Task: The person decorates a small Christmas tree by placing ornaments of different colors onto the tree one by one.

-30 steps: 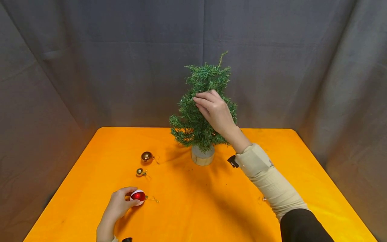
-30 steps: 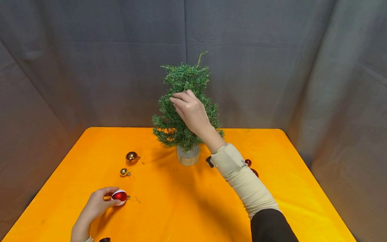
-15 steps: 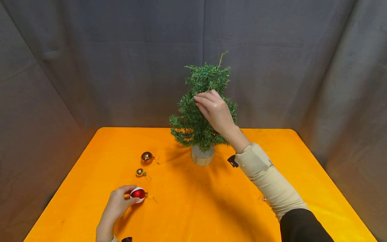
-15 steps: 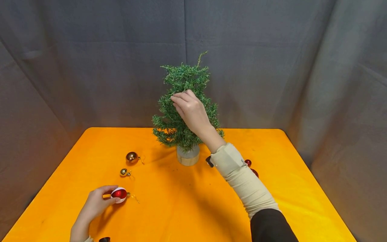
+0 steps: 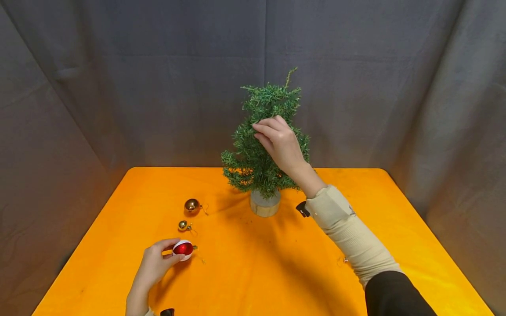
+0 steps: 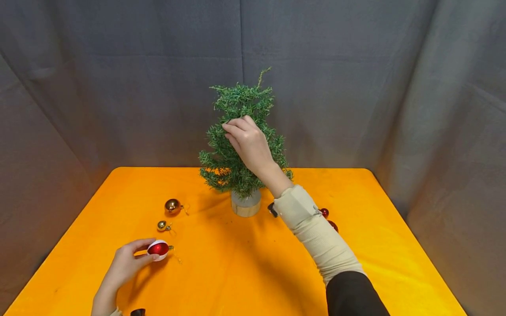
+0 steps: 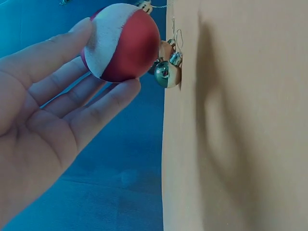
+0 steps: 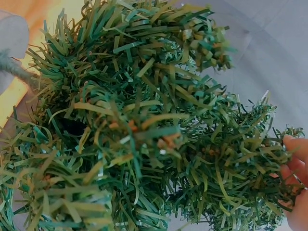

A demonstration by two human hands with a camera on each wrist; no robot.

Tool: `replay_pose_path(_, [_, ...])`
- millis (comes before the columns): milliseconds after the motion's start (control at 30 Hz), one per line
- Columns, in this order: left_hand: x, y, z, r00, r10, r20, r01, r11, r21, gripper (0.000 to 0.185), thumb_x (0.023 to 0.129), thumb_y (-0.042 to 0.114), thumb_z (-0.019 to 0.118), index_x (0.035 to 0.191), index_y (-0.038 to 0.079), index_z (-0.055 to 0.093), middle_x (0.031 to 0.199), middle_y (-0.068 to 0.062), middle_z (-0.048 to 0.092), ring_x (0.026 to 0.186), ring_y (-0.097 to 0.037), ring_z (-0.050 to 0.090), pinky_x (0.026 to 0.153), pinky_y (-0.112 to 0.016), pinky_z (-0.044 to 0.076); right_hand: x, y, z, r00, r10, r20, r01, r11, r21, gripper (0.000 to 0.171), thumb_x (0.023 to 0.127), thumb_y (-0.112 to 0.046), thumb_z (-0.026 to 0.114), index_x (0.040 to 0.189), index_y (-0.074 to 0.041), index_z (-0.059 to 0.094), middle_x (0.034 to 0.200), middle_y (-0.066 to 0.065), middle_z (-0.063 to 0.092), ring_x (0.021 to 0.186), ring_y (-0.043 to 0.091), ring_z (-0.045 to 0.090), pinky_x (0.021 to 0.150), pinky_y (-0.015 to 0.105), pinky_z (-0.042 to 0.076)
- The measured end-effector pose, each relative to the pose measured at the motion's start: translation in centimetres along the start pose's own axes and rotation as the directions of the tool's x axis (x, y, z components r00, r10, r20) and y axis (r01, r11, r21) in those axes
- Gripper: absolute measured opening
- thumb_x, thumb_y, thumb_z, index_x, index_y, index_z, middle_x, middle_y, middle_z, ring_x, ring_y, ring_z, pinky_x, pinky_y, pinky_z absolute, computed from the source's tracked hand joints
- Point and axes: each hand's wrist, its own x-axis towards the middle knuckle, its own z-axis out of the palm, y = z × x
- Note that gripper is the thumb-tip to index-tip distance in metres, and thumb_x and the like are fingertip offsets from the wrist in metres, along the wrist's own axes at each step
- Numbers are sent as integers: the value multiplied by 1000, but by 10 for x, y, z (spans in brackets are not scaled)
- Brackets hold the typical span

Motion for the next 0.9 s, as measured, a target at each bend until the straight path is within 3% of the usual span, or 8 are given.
replay_pose_path(167, [1, 2, 1, 1000, 17, -15, -18, 997, -71, 41, 73, 3, 72, 110, -9, 57, 106, -23, 58, 99, -33, 56, 74, -29, 50, -1, 1, 1, 1000, 6, -3, -6, 1000, 5, 17, 79, 2, 64, 96, 5, 67, 92, 14, 63, 76, 25, 49, 64, 29, 41])
replay_pose_path(600, [9, 14, 7, 990, 111, -85, -123, 980, -154, 42, 73, -4, 70, 112, -8, 57, 110, -22, 57, 101, -32, 54, 74, -27, 49, -2, 3, 3, 1000, 15, -2, -15, 1000, 7, 15, 79, 1, 64, 94, 5, 68, 92, 13, 62, 78, 25, 50, 67, 30, 41])
replay_pose_path(900, [14, 23, 10, 988, 84, -128, -112, 966, -231, 41, 74, -1, 70, 113, -6, 58, 112, -20, 57, 104, -29, 54, 77, -26, 48, -3, 5, 5, 1000, 4, -8, -4, 1000, 12, 15, 79, 1, 64, 94, 5, 68, 92, 14, 63, 78, 25, 50, 68, 32, 41])
